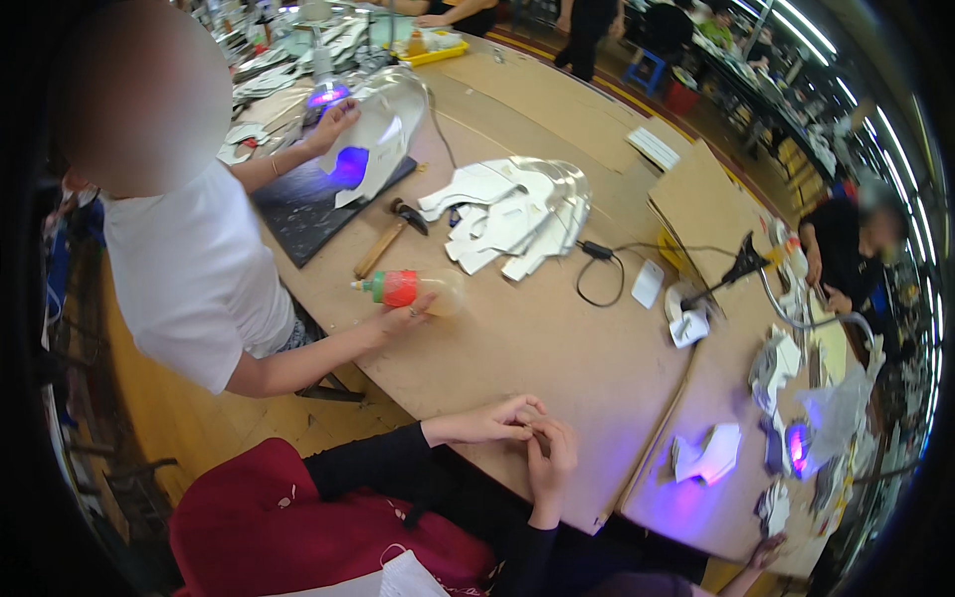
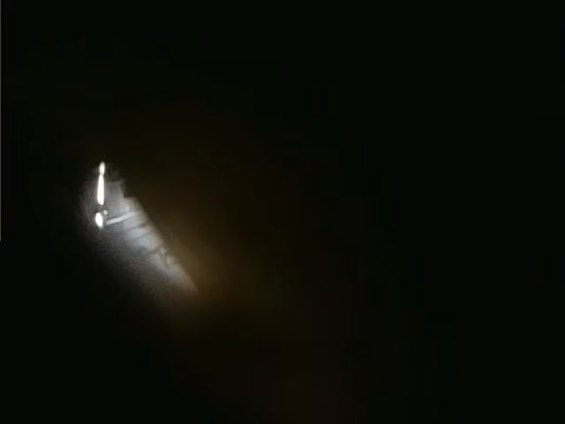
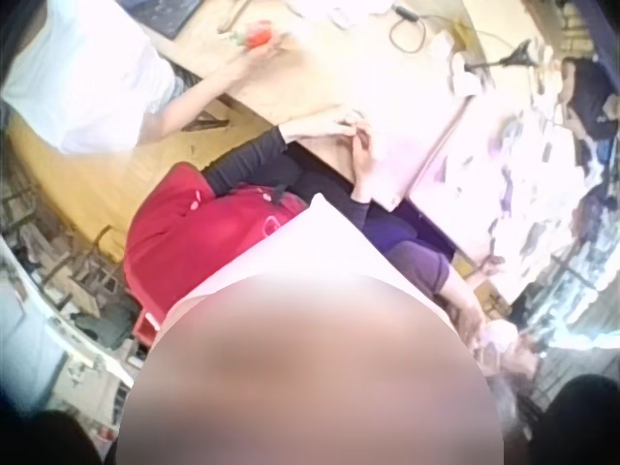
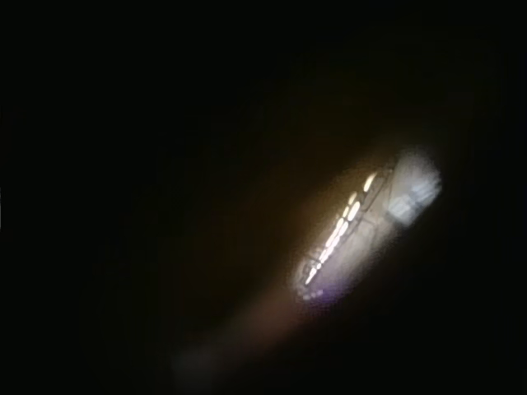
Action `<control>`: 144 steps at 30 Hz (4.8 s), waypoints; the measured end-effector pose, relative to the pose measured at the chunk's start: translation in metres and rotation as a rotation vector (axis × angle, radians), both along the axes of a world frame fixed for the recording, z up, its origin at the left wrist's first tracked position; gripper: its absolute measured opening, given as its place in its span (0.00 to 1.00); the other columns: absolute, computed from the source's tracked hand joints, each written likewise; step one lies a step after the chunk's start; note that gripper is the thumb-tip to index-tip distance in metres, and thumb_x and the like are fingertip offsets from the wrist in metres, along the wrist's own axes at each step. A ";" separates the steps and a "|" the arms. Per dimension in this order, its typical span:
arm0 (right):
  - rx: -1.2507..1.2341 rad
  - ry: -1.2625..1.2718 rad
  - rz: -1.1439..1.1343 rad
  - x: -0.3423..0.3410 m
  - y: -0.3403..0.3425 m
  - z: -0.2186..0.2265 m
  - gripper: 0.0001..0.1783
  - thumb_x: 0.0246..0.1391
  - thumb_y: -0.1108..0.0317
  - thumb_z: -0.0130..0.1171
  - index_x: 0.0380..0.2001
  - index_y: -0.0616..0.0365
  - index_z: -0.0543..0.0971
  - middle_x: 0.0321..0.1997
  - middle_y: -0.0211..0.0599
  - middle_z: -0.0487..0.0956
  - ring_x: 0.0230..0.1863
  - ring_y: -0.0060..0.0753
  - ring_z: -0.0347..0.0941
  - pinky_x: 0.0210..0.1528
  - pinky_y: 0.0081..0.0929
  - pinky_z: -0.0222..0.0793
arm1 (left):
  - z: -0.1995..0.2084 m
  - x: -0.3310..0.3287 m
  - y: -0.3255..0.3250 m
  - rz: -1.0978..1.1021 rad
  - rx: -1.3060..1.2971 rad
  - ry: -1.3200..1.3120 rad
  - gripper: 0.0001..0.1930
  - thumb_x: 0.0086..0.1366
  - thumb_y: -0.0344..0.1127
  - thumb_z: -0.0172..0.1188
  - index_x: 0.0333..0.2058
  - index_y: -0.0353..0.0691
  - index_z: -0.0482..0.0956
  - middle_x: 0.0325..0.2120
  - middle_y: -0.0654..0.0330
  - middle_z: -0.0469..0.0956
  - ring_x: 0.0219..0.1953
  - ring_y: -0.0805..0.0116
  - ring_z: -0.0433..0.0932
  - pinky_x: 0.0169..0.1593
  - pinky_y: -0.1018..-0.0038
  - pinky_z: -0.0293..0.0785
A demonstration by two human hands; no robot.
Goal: The person handles small white foam pieces at a shared workbench, peeling and folding them by hand. They place finished pieces into a yellow tray while coworkers nearby use UV lamps and other tools on similar materials.
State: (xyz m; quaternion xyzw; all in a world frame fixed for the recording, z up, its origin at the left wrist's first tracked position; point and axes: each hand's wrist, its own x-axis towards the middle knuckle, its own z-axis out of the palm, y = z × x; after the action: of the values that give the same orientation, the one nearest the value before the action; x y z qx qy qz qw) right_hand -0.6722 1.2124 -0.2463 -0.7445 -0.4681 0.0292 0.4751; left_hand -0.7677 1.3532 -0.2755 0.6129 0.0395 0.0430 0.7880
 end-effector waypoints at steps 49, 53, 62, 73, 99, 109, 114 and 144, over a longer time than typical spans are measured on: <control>0.199 0.844 -0.255 -0.002 0.007 -0.017 0.12 0.57 0.78 0.56 0.45 0.68 0.75 0.38 0.35 0.76 0.40 0.23 0.72 0.46 0.18 0.67 | 0.025 -0.016 0.374 0.634 1.424 0.719 0.29 0.65 0.41 0.47 0.64 0.42 0.59 0.65 0.47 0.56 0.69 0.49 0.50 0.68 0.53 0.44; 0.248 0.822 -0.223 0.000 0.008 -0.025 0.11 0.57 0.79 0.56 0.44 0.69 0.75 0.37 0.36 0.76 0.40 0.24 0.72 0.44 0.18 0.68 | 0.016 -0.006 0.387 0.711 1.571 0.676 0.29 0.65 0.51 0.49 0.59 0.39 0.66 0.60 0.46 0.64 0.65 0.54 0.59 0.66 0.55 0.50; 0.166 0.745 -0.191 0.003 0.002 -0.033 0.11 0.56 0.80 0.55 0.42 0.71 0.75 0.36 0.37 0.75 0.39 0.24 0.72 0.43 0.19 0.69 | 0.024 0.003 0.387 0.905 1.534 0.597 0.10 0.56 0.30 0.51 0.32 0.37 0.81 0.34 0.47 0.80 0.42 0.50 0.79 0.49 0.58 0.69; 0.173 0.753 -0.216 0.000 0.005 -0.024 0.10 0.56 0.78 0.58 0.41 0.70 0.76 0.38 0.35 0.76 0.39 0.24 0.72 0.45 0.20 0.69 | 0.026 0.010 0.378 0.924 1.400 0.566 0.19 0.51 0.43 0.65 0.35 0.31 0.77 0.35 0.42 0.78 0.39 0.46 0.77 0.45 0.58 0.70; 0.367 0.939 -0.042 -0.035 0.001 0.015 0.11 0.53 0.83 0.58 0.42 0.68 0.77 0.40 0.35 0.78 0.42 0.23 0.74 0.48 0.19 0.69 | 0.026 -0.022 -0.004 0.460 0.179 0.197 0.07 0.62 0.27 0.60 0.38 0.31 0.77 0.32 0.61 0.80 0.35 0.75 0.79 0.42 0.78 0.75; 0.349 0.969 -0.138 -0.027 0.003 0.019 0.12 0.52 0.82 0.61 0.41 0.66 0.76 0.38 0.34 0.78 0.41 0.23 0.74 0.47 0.20 0.69 | 0.039 -0.031 -0.010 0.405 -0.157 0.139 0.06 0.65 0.26 0.57 0.40 0.33 0.76 0.33 0.61 0.79 0.40 0.75 0.78 0.46 0.78 0.74; 0.198 0.715 -0.083 -0.031 -0.001 0.021 0.12 0.50 0.81 0.62 0.40 0.67 0.78 0.37 0.34 0.78 0.40 0.23 0.73 0.46 0.21 0.69 | 0.041 -0.028 -0.014 0.405 -0.156 0.194 0.08 0.67 0.27 0.54 0.42 0.33 0.77 0.37 0.60 0.79 0.43 0.74 0.77 0.49 0.78 0.72; 0.911 1.603 0.166 -0.019 -0.057 0.014 0.11 0.60 0.74 0.45 0.43 0.65 0.75 0.45 0.44 0.77 0.30 0.27 0.71 0.47 0.28 0.68 | 0.056 -0.010 -0.040 0.197 -0.259 0.244 0.08 0.66 0.30 0.58 0.41 0.33 0.79 0.36 0.60 0.78 0.41 0.74 0.76 0.51 0.76 0.70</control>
State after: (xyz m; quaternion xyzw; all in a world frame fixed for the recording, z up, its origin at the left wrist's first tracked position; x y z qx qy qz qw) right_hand -0.6916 1.1552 -0.2326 -0.2072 -0.0177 0.3828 0.9001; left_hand -0.7779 1.3128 -0.2198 0.5002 0.1997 0.0395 0.8417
